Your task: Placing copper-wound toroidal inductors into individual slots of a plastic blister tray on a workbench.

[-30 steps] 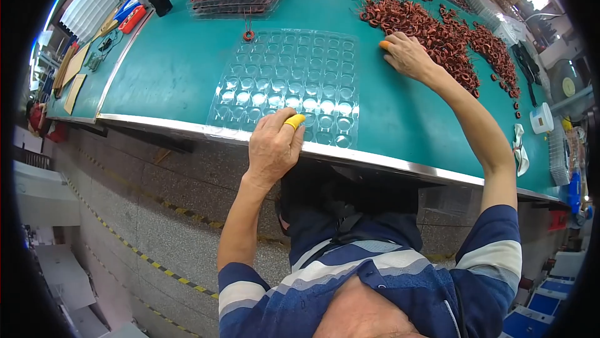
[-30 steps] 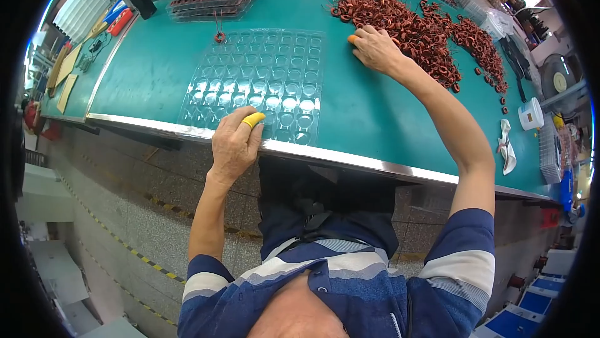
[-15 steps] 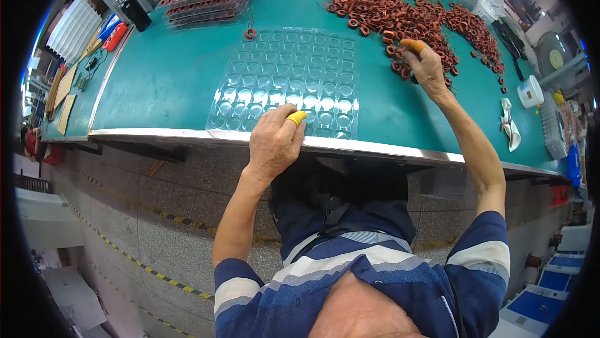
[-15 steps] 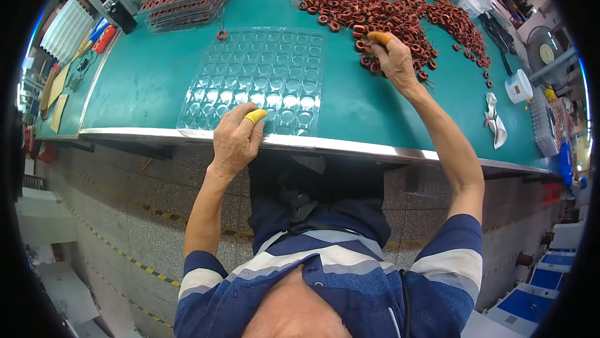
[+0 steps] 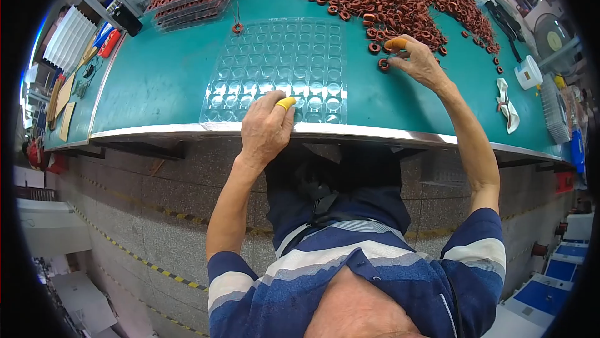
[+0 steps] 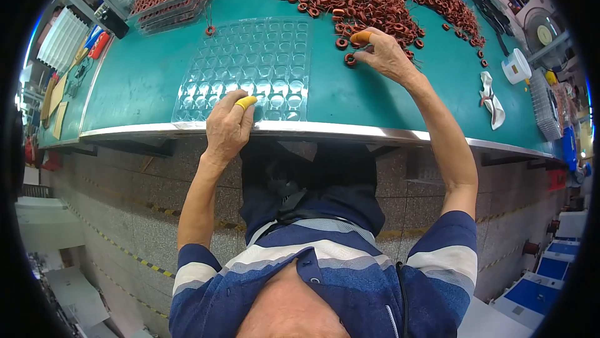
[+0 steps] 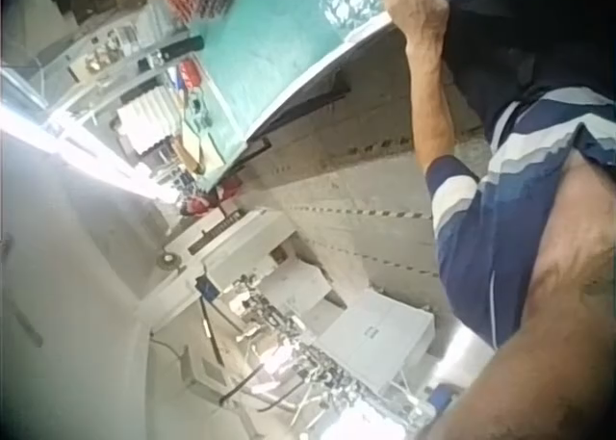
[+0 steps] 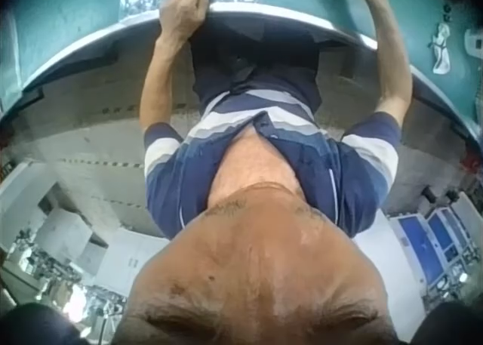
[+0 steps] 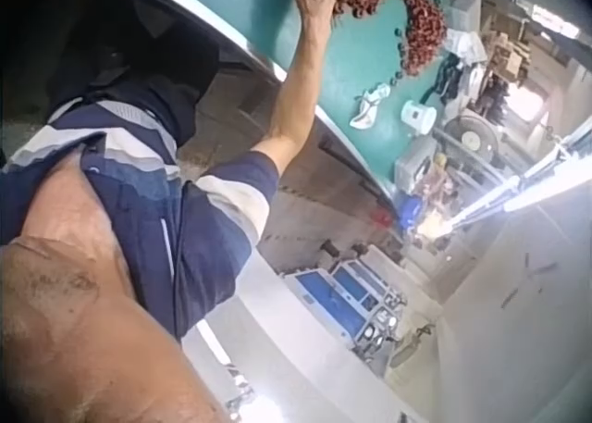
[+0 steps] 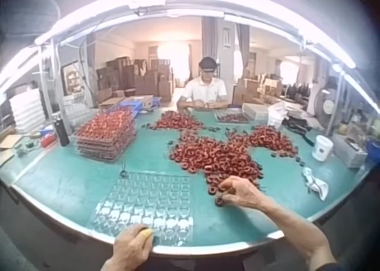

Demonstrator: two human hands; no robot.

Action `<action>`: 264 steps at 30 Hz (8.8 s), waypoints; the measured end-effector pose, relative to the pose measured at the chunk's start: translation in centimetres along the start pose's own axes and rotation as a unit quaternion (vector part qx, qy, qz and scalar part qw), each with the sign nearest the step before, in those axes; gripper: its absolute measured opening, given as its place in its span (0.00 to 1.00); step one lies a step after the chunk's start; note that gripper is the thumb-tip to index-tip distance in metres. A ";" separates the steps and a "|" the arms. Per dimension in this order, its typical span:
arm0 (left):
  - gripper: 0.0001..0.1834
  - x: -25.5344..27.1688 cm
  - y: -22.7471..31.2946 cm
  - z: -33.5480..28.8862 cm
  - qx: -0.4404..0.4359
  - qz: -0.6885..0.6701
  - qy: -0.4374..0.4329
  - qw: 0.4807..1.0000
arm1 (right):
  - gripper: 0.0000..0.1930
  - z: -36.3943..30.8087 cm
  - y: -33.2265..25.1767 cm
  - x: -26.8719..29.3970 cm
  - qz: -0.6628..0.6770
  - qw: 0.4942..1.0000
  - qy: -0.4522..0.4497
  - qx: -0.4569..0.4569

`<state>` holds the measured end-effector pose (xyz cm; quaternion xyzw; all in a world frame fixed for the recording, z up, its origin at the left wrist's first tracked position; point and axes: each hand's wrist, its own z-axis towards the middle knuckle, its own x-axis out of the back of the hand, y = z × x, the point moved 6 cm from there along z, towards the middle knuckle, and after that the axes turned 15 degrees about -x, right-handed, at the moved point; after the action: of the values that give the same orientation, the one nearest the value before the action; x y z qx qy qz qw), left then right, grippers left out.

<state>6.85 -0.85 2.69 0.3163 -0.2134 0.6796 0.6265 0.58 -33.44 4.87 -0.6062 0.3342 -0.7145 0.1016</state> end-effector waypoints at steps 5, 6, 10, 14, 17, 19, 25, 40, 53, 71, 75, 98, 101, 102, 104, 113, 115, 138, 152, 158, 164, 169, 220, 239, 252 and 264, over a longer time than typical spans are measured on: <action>0.08 -0.6 0.5 0.7 -0.004 0.005 -0.001 1.000 | 0.15 -1.8 -1.1 -0.1 -0.073 0.989 0.032 0.122; 0.08 -0.6 0.5 0.7 -0.005 0.005 -0.001 1.000 | 0.13 -2.2 -1.3 -0.2 -0.133 0.975 0.071 0.162; 0.09 -0.3 0.5 0.9 -0.020 0.010 -0.011 1.000 | 0.09 -3.2 -1.1 -0.4 -0.180 0.958 0.125 0.184; 0.10 0.7 2.1 2.7 -0.030 -0.015 0.038 0.999 | 0.11 -3.6 -1.2 0.4 -0.132 0.976 0.136 0.108; 0.20 -0.8 3.3 4.5 0.047 -0.204 0.066 0.976 | 0.11 -4.3 -2.9 0.1 0.029 0.991 0.099 0.088; 0.24 -2.6 4.0 5.8 0.055 -0.293 0.085 0.951 | 0.12 -5.2 -4.5 -1.1 0.088 0.996 0.022 0.000; 0.14 -4.8 3.8 8.0 0.095 -0.408 0.029 0.908 | 0.13 -5.6 -7.2 -3.7 0.275 0.955 -0.077 -0.079; 0.15 -4.1 5.2 5.9 0.088 -0.315 0.079 0.942 | 0.16 -6.8 -5.5 -8.4 0.491 0.860 -0.068 -0.120; 0.11 -2.7 3.7 5.2 0.171 -0.348 0.151 0.909 | 0.07 -9.1 -11.3 -3.4 0.204 0.948 0.231 0.084; 0.09 -2.3 4.0 4.2 0.244 -0.518 0.167 0.803 | 0.10 -6.2 -9.4 -6.9 0.436 0.899 0.033 -0.029; 0.10 -2.7 3.2 4.1 0.272 -0.545 0.164 0.776 | 0.12 -6.0 -9.5 -7.1 0.366 0.928 0.078 0.000; 0.12 -1.1 2.4 3.7 0.234 -0.498 0.133 0.824 | 0.15 -6.8 -11.3 -8.1 0.513 0.853 -0.051 -0.083; 0.14 -1.2 1.9 2.5 0.274 -0.598 0.122 0.743 | 0.16 -7.2 -11.6 -8.3 0.442 0.894 0.015 -0.073; 0.14 -1.7 2.1 2.8 0.275 -0.620 0.098 0.729 | 0.15 -7.4 -10.6 -8.2 0.405 0.911 0.039 -0.064; 0.14 -3.1 2.5 3.0 0.278 -0.634 0.097 0.715 | 0.17 -7.4 -8.2 -8.4 0.458 0.883 0.067 -0.082; 0.14 -3.6 3.1 2.2 0.258 -0.642 0.037 0.722 | 0.11 -7.7 -9.0 -8.6 0.475 0.879 0.020 -0.042; 0.16 -3.3 3.2 2.5 0.230 -0.597 0.018 0.768 | 0.11 -7.6 -8.4 -8.7 0.475 0.876 0.003 -0.078; 0.11 -2.9 4.8 2.0 0.321 -0.706 0.152 0.613 | 0.10 -9.9 -11.9 -7.4 0.486 0.872 0.059 0.025; 0.14 -1.0 3.9 2.1 0.256 -0.416 0.084 0.869 | 0.14 -9.7 -11.2 -10.1 0.501 0.856 -0.051 -0.118; 0.16 0.3 3.6 2.8 0.121 -0.315 0.025 0.941 | 0.13 -8.7 -11.0 -10.5 0.575 0.794 -0.134 -0.148; 0.13 1.4 3.1 3.9 0.086 -0.356 -0.115 0.923 | 0.12 -8.6 -10.5 -11.0 0.608 0.747 -0.213 -0.167; 0.13 2.3 3.5 4.7 -0.002 -0.269 -0.163 0.949 | 0.12 -8.4 -10.8 -10.8 0.610 0.733 -0.253 -0.166; 0.13 -3.4 3.6 0.9 0.320 -0.692 0.112 0.638 | 0.17 -8.3 -10.6 -7.9 0.506 0.859 -0.019 -0.073; 0.08 -3.1 2.7 -0.2 0.347 -0.672 0.197 0.624 | 0.15 -9.2 -12.8 -7.6 0.414 0.907 0.040 -0.064; 0.25 1.1 -2.3 2.2 0.130 -0.117 0.073 0.982 | 0.10 1.7 -17.6 -4.2 0.303 0.949 0.084 0.025; 0.18 -1.6 -2.5 2.4 0.090 -0.039 -0.051 0.994 | 0.09 20.8 -18.4 -15.5 0.087 0.990 -0.023 0.105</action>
<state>9.75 -3.37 2.97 0.4135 -0.1701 0.6541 0.6101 28.59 -18.44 4.42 -0.5772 0.3065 -0.7198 0.2342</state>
